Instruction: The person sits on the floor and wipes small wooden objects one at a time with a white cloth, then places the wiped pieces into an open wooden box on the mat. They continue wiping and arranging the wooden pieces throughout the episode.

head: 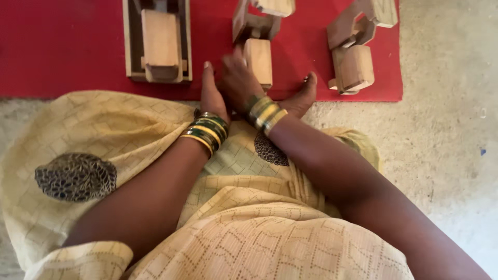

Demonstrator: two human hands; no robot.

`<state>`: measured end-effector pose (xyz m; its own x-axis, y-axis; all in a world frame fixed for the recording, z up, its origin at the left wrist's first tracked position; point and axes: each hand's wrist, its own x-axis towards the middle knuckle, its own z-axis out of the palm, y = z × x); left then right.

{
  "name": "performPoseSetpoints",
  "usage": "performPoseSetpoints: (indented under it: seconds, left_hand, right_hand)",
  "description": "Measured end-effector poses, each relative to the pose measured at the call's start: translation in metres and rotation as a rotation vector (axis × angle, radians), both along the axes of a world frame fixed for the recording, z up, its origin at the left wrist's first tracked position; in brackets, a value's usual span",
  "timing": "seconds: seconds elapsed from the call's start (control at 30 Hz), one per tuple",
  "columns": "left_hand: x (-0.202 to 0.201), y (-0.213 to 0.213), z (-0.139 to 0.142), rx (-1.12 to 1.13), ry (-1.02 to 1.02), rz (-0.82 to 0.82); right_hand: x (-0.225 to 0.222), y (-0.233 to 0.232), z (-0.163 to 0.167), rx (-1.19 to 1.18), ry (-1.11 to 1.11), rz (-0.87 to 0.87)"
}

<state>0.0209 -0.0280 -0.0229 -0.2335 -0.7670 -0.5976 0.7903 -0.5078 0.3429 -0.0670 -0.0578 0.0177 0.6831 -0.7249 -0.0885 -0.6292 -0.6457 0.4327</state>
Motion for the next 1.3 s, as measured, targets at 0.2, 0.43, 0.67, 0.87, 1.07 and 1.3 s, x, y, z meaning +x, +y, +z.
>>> performPoseSetpoints:
  seconds: [0.2, 0.43, 0.67, 0.87, 1.07, 1.3]
  left_hand:
    - [-0.009, 0.003, -0.004, 0.095, -0.098, -0.017]
    - [-0.010, 0.005, 0.000, 0.021, -0.167, -0.084]
    - [-0.012, 0.008, -0.006, 0.064, -0.112, -0.135]
    - [-0.012, 0.008, -0.003, 0.069, -0.154, -0.145]
    - [-0.013, 0.007, 0.001, 0.078, -0.155, -0.141]
    - [-0.010, 0.013, 0.012, 0.086, -0.164, -0.228]
  right_hand:
    - [-0.086, 0.072, -0.003, 0.118, -0.129, 0.294]
    - [-0.140, 0.072, 0.005, 0.055, -0.457, -0.189]
    - [-0.135, 0.071, 0.010, 0.075, -0.802, -0.251]
    - [-0.129, 0.052, 0.003, 0.037, -0.841, -0.560]
    - [-0.119, 0.063, 0.013, 0.264, -0.889, -0.472]
    - [-0.074, 0.078, 0.074, 0.005, -0.631, -0.284]
